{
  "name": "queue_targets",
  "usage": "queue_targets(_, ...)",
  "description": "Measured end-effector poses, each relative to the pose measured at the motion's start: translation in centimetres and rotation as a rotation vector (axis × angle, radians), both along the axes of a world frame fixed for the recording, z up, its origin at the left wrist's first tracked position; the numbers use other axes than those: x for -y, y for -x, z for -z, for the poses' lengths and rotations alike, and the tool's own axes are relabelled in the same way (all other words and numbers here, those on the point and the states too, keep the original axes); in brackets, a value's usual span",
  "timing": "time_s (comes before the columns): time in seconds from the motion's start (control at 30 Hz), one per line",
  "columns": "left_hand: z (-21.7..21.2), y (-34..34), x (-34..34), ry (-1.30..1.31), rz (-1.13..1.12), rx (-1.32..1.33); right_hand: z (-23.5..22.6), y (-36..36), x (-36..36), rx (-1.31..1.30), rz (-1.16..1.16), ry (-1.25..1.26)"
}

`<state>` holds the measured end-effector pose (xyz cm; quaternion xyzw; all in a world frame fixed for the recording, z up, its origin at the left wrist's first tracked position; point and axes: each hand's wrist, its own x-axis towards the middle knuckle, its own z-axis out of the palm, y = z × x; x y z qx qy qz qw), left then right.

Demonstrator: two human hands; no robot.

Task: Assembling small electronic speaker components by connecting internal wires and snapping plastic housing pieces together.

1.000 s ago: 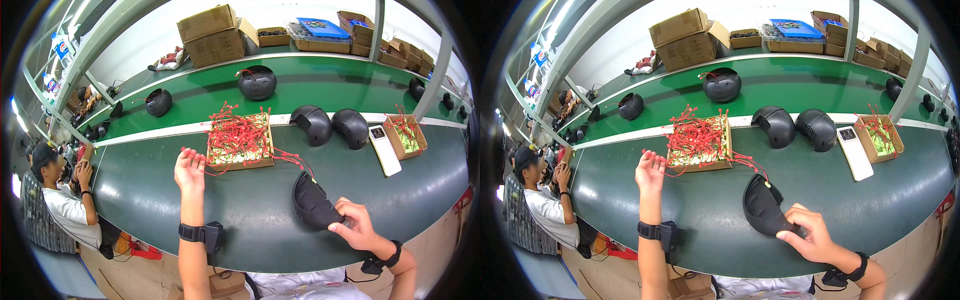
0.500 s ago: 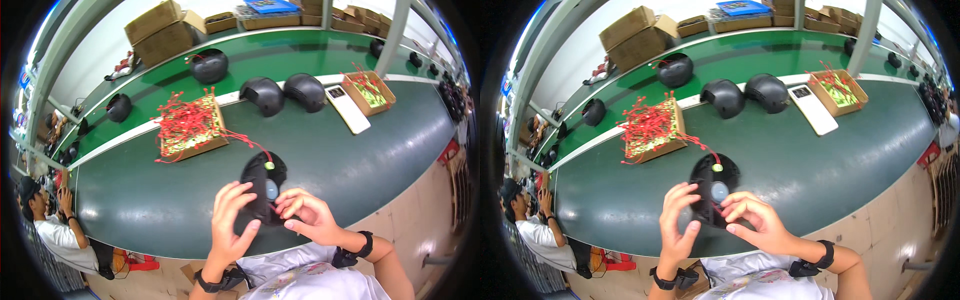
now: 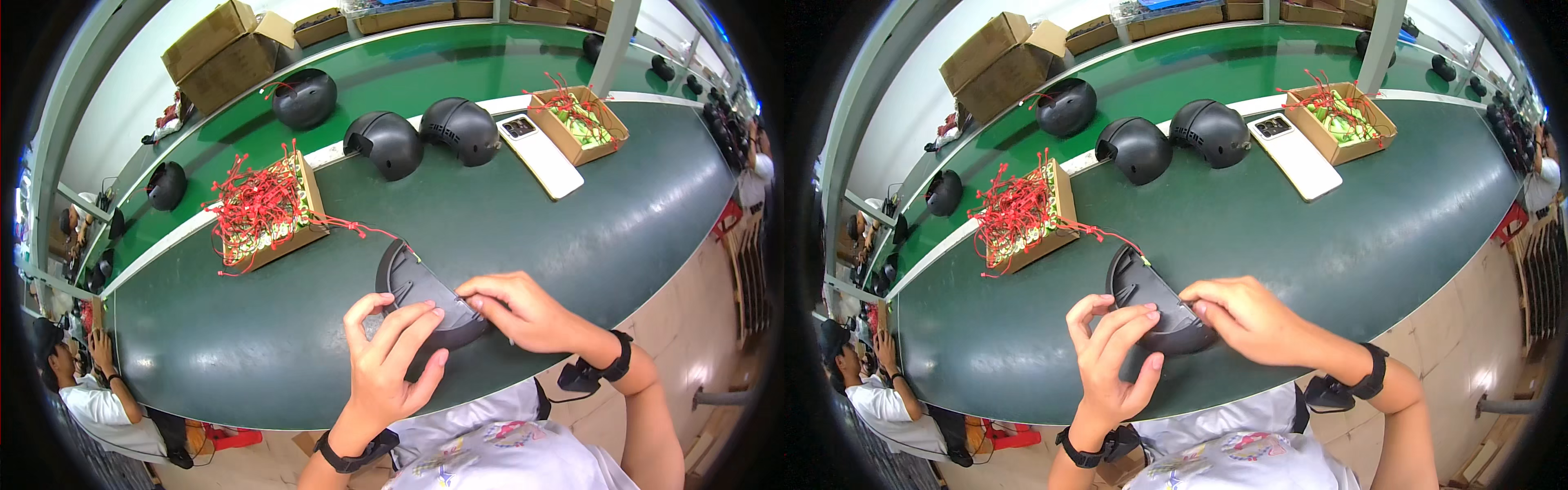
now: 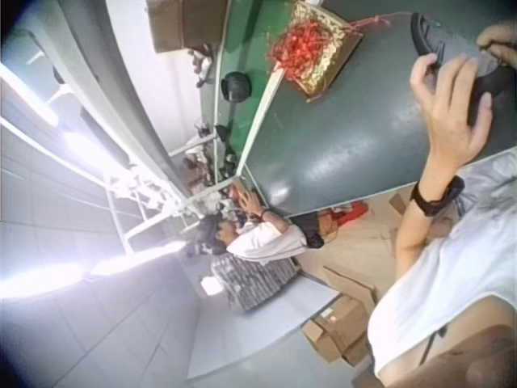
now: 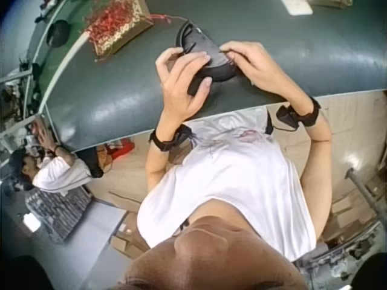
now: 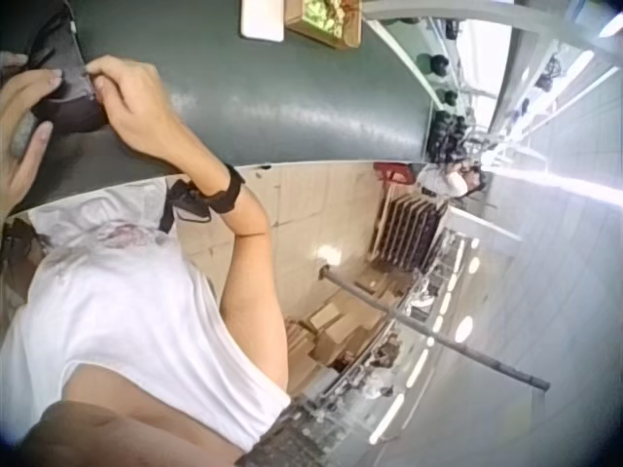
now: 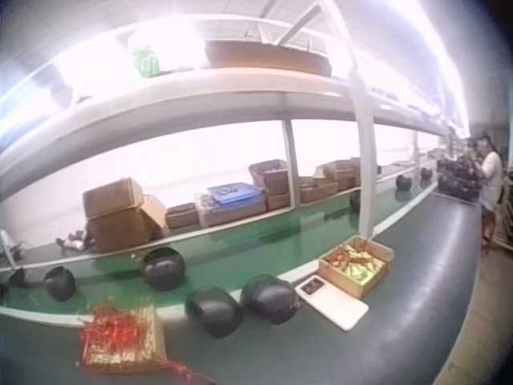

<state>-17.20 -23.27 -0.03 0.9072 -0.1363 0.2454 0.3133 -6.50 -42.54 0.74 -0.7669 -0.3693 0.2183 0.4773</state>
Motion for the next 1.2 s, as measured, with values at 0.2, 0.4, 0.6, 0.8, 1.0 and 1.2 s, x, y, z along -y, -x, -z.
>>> queue_targets(0.2, -1.3, -3.0, -3.5, 0.146, -0.216, 0.144, 1.4, -4.1, -0.1, -0.321, 0.016, -0.22)
queue_targets(0.4, -1.6, -8.2, -8.2, -0.254, -0.212, -0.076, 0.1, -3.5, -1.1, -0.026, 0.037, -0.091)
queue_targets(0.6, -1.2, -9.5, -9.6, -0.232, -0.145, -0.219, -0.3, -3.1, -2.0, -0.118, 0.0, -0.073)
queue_targets(0.8, -1.6, -8.8, -10.9, -0.145, -0.062, -0.212, -0.3, -4.0, -2.8, -0.059, -0.154, -0.065)
queue_targets(1.0, -1.7, -8.5, -12.1, 0.104, 0.009, -0.208, -1.9, -4.9, -3.3, -0.249, -0.18, 0.074)
queue_targets(1.2, -0.7, -8.8, -12.5, 0.288, -0.025, -0.247, -2.8, -7.4, -4.0, 0.102, -0.101, 0.169)
